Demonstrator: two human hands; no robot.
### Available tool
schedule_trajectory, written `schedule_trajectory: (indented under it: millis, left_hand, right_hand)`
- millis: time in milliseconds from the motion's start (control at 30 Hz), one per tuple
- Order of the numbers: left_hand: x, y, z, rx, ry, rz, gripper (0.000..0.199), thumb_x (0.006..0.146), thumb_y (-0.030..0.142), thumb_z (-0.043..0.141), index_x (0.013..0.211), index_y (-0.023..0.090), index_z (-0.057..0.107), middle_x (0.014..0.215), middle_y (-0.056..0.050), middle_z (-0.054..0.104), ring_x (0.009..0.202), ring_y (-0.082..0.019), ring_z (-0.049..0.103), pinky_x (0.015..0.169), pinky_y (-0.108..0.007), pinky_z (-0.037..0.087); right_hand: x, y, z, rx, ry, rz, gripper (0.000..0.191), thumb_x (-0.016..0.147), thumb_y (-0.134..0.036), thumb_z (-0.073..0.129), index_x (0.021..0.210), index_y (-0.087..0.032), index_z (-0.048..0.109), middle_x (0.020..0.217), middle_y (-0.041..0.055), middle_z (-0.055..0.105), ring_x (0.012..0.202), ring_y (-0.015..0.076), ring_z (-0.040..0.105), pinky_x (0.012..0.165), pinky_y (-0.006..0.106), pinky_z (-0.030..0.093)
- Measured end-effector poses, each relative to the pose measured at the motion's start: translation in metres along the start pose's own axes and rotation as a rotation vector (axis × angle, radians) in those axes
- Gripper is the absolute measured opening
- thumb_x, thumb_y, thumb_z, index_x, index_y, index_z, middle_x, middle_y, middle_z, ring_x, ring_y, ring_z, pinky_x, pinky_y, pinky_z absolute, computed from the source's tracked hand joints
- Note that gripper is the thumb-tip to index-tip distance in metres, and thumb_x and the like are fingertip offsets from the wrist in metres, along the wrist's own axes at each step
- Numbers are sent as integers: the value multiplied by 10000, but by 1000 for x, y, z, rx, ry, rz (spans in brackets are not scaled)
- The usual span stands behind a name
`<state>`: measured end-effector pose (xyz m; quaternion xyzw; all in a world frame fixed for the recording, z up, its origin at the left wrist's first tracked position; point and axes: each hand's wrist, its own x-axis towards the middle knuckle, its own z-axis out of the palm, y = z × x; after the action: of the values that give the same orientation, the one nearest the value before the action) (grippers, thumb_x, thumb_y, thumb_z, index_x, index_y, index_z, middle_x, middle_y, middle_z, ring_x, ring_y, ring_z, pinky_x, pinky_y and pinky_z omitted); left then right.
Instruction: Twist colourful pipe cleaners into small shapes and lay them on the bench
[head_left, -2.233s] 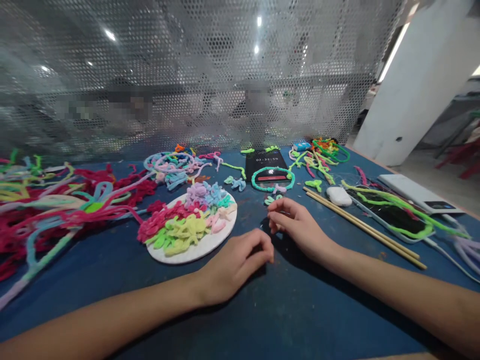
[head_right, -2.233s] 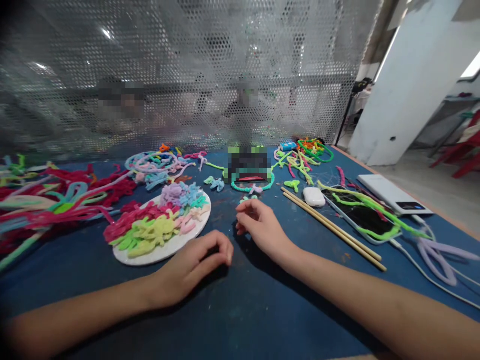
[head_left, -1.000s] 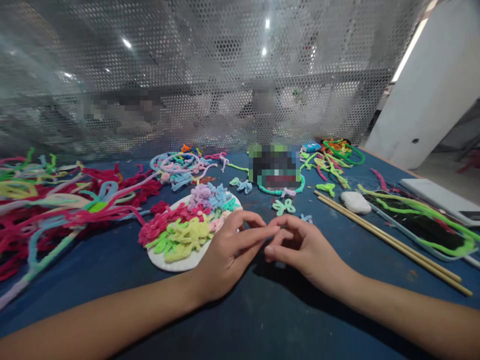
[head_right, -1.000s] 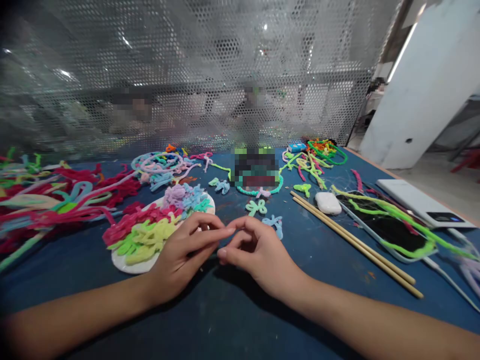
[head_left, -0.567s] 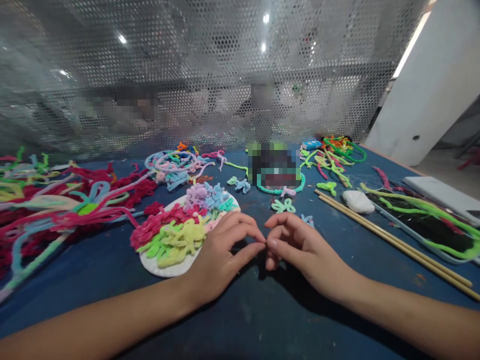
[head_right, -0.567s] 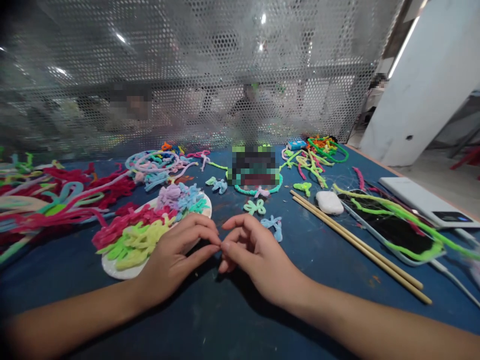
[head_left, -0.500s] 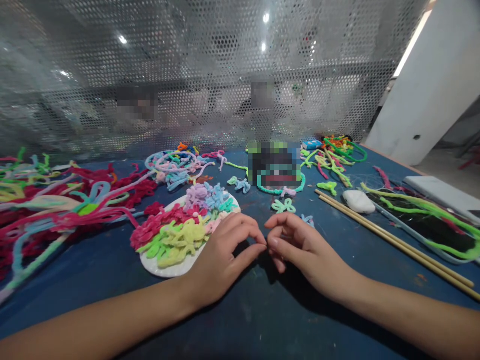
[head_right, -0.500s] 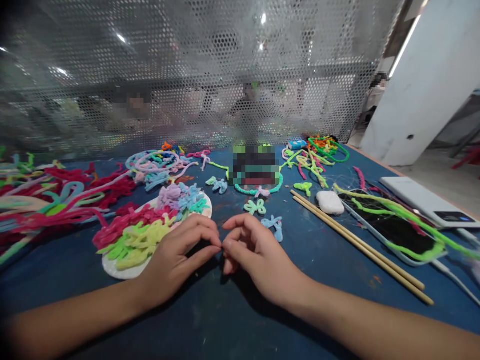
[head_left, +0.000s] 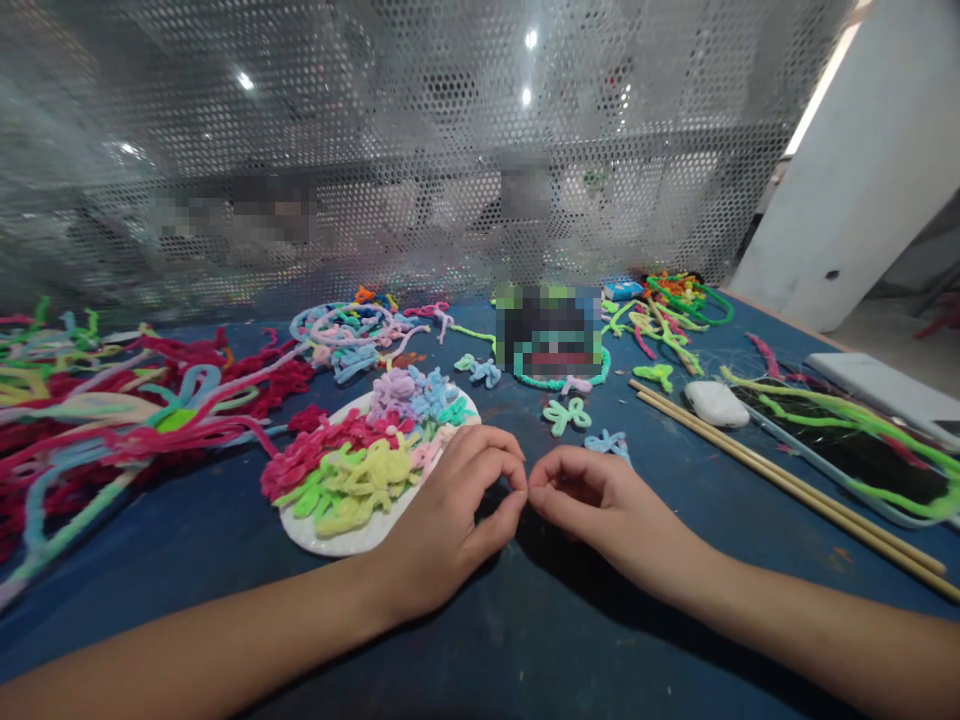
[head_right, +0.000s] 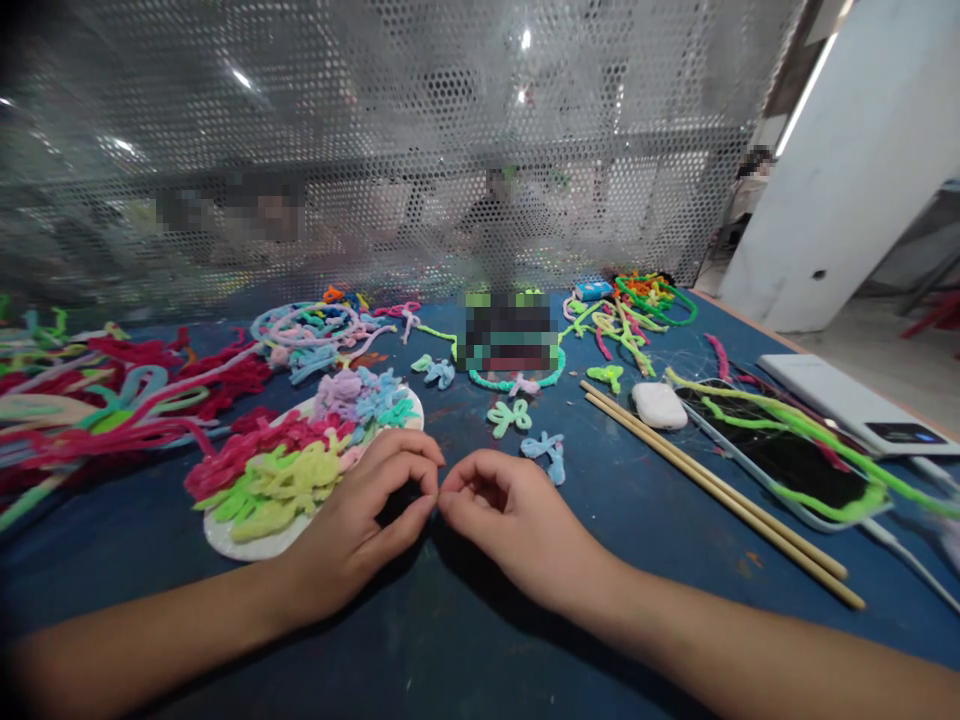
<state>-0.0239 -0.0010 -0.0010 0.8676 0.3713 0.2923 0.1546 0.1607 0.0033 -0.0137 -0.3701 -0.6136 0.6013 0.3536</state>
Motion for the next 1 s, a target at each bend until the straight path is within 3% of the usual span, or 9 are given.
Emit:
schedule_trajectory:
  millis: [533, 733, 900, 1000]
  left_hand:
    - [0, 1, 1, 62, 14, 33, 71, 932, 162, 453, 888, 210, 481, 1054, -22, 519, 1028, -167, 467, 915, -310, 347]
    - [1, 3, 1, 94, 10, 31, 60, 922, 169, 459, 883, 203, 491, 1085, -40, 526, 1069, -186, 467, 935, -334, 349]
    - [1, 14, -16, 55, -108, -88, 98, 925, 190, 465, 833, 196, 498, 1130, -50, 530, 1099, -187, 475, 975, -340, 359]
    - [-6, 17, -38, 61, -141, -139, 136, 938, 188, 433, 816, 191, 494, 1128, -56, 527, 1092, -177, 491, 966, -326, 382]
  right_hand:
    - [2, 1, 0, -4, 21, 50, 130, 765, -280, 588, 718, -162, 561, 568, -62, 428, 501, 63, 333, 463, 210, 243]
    - [1, 3, 0, -53, -5, 22, 116, 829, -257, 527, 753, -169, 528, 583, -68, 387, 511, 67, 324, 462, 205, 254]
    - [-3, 4, 3, -182, -30, -40, 117, 870, -214, 476, 759, -180, 488, 613, -56, 396, 547, 84, 344, 482, 206, 269]
    - [-12, 4, 7, -385, -111, -183, 142, 900, -177, 432, 764, -188, 473, 668, -35, 467, 599, 96, 413, 541, 205, 329]
